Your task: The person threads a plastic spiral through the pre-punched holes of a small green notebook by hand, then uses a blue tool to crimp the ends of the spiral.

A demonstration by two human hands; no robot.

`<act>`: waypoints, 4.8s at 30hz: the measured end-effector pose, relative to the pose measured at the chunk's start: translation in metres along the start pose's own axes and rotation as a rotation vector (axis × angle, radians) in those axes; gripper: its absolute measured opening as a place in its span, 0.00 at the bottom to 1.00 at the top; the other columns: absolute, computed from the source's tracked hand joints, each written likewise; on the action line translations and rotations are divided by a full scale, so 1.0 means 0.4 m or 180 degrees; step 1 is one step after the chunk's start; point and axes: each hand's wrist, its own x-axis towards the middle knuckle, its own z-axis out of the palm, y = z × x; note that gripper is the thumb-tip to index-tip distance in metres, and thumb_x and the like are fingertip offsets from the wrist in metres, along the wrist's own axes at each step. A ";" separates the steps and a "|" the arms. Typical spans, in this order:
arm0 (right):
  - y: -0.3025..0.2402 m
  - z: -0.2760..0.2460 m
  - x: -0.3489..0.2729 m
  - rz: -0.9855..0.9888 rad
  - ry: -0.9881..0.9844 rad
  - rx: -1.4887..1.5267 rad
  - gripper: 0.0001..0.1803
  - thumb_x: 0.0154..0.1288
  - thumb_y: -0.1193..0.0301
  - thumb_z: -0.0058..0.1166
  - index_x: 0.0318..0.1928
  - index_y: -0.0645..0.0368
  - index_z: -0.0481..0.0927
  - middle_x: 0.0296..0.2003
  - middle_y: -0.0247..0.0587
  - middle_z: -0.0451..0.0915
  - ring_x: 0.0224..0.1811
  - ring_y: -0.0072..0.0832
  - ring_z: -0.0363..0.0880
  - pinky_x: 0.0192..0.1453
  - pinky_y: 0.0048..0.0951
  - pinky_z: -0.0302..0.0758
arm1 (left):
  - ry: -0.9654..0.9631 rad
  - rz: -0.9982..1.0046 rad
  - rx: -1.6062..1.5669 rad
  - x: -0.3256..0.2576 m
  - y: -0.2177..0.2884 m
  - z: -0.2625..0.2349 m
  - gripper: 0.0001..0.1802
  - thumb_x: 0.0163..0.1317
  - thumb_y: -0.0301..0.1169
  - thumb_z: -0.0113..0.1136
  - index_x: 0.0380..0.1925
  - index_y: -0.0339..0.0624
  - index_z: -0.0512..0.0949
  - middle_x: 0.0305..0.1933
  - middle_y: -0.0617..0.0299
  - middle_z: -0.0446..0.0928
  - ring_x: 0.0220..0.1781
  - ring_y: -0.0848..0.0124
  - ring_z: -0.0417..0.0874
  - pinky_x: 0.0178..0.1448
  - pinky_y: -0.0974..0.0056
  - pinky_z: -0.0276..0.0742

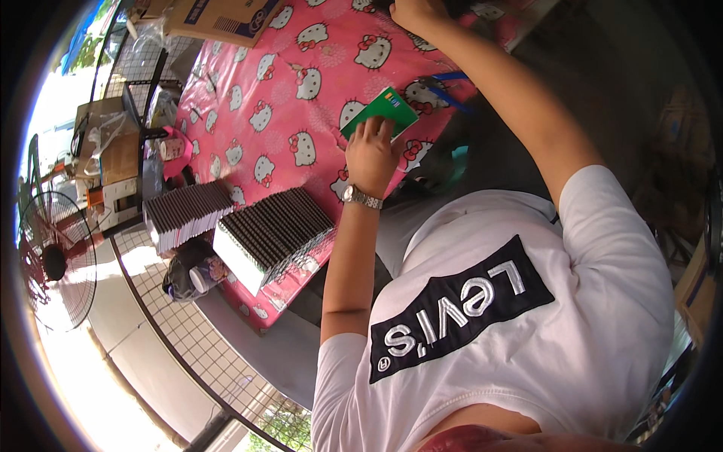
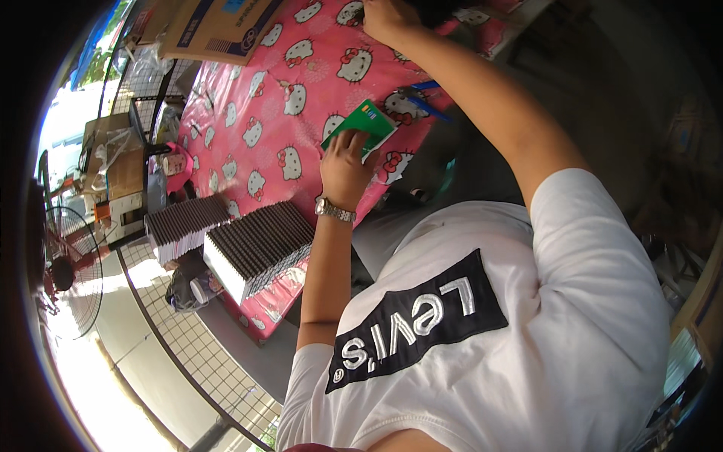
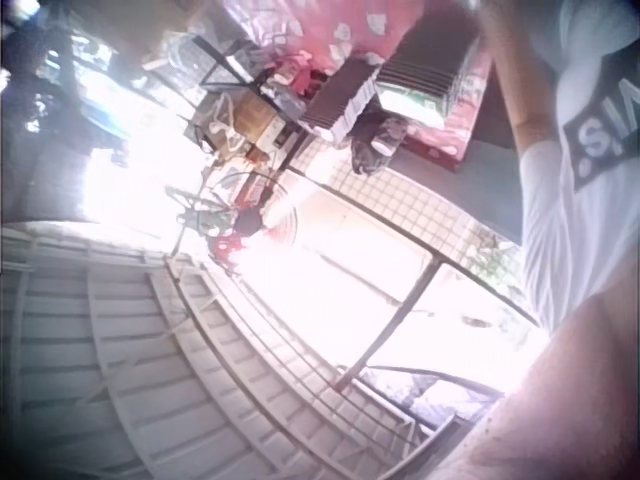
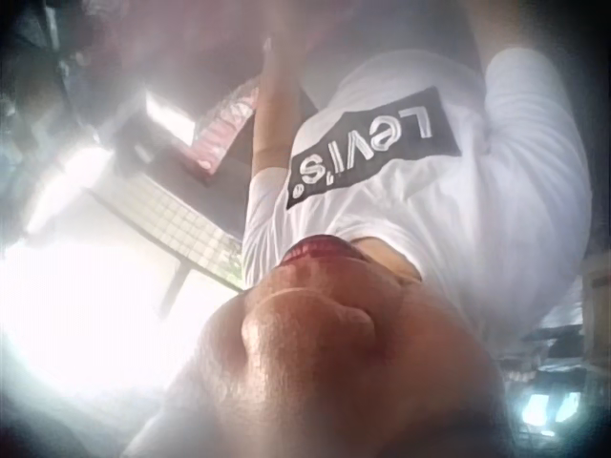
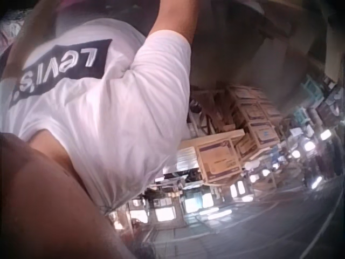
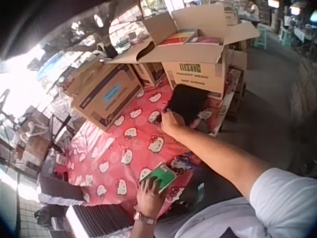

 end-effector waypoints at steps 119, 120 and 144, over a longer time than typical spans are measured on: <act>-0.094 -0.081 -0.201 -0.0576 -0.4083 0.4290 0.21 0.56 0.66 0.62 0.48 0.64 0.84 0.56 0.41 0.76 0.58 0.30 0.73 0.64 0.31 0.67 | 0.0207 -0.0616 -0.1603 0.010 -0.158 -0.042 0.11 0.60 0.24 0.64 0.43 0.38 0.77 0.42 0.58 0.78 0.38 0.70 0.81 0.42 0.67 0.78; -0.100 -0.079 -0.200 -0.0545 -0.4107 0.4499 0.21 0.55 0.66 0.62 0.48 0.64 0.84 0.55 0.40 0.77 0.57 0.29 0.74 0.62 0.30 0.68 | 0.0225 -0.0696 -0.1838 0.010 -0.163 -0.037 0.11 0.60 0.23 0.64 0.42 0.37 0.76 0.41 0.59 0.78 0.38 0.71 0.81 0.42 0.68 0.78; 0.133 -0.061 -0.500 -0.0997 -0.0320 0.0193 0.34 0.61 0.59 0.62 0.66 0.55 0.68 0.59 0.49 0.71 0.62 0.46 0.68 0.67 0.44 0.65 | 0.1804 -0.1086 -0.3311 -0.035 -0.080 0.053 0.12 0.68 0.25 0.59 0.49 0.33 0.73 0.41 0.60 0.78 0.37 0.77 0.81 0.34 0.71 0.83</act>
